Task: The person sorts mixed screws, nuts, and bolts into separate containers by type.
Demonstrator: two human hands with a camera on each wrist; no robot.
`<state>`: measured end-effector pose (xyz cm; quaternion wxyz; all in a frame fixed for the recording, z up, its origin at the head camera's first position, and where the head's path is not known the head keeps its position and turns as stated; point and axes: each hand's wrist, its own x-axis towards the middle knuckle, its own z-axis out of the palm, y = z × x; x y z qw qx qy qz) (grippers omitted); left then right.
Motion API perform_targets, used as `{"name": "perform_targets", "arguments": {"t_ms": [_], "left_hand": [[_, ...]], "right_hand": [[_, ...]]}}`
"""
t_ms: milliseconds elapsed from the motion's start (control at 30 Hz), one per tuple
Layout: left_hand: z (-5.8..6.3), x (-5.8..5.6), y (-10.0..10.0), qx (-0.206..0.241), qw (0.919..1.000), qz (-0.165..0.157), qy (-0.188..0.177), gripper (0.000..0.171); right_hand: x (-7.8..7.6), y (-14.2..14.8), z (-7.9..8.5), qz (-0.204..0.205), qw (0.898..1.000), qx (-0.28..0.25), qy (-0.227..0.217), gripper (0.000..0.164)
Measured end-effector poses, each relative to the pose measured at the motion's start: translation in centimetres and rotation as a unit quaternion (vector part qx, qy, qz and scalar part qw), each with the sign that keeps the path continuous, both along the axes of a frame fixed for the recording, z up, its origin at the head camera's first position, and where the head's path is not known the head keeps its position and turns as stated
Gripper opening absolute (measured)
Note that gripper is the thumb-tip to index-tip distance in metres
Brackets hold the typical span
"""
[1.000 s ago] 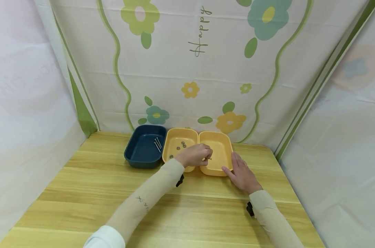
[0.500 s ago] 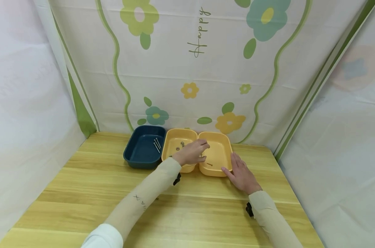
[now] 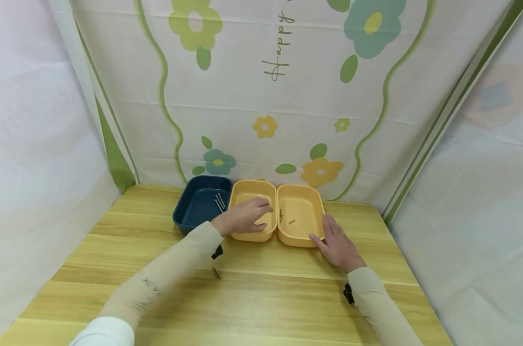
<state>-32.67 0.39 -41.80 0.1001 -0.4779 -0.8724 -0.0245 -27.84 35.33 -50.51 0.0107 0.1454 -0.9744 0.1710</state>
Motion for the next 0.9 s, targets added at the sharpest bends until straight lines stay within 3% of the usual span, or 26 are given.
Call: {"name": "perform_targets", "arguments": {"t_ms": [267, 467, 700, 900], "left_hand": [[-0.5, 2.1, -3.2, -0.025, 0.9993, -0.026, 0.004, 0.04], [-0.1, 3.4, -5.1, -0.032, 0.9985, -0.045, 0.001, 0.036], [0.4, 4.7, -6.8, -0.061, 0.9967, -0.041, -0.035, 0.033], [-0.3, 5.6, -8.4, -0.113, 0.9912, -0.039, -0.057, 0.037]], "right_hand": [[0.0, 0.1, -0.1, 0.001, 1.0, -0.002, 0.0, 0.091], [0.0, 0.1, 0.2, 0.003, 1.0, -0.004, 0.0, 0.091], [-0.1, 0.1, 0.0, 0.0, 1.0, -0.003, 0.003, 0.091], [-0.2, 0.2, -0.2, 0.002, 1.0, 0.0, 0.003, 0.091]]}}
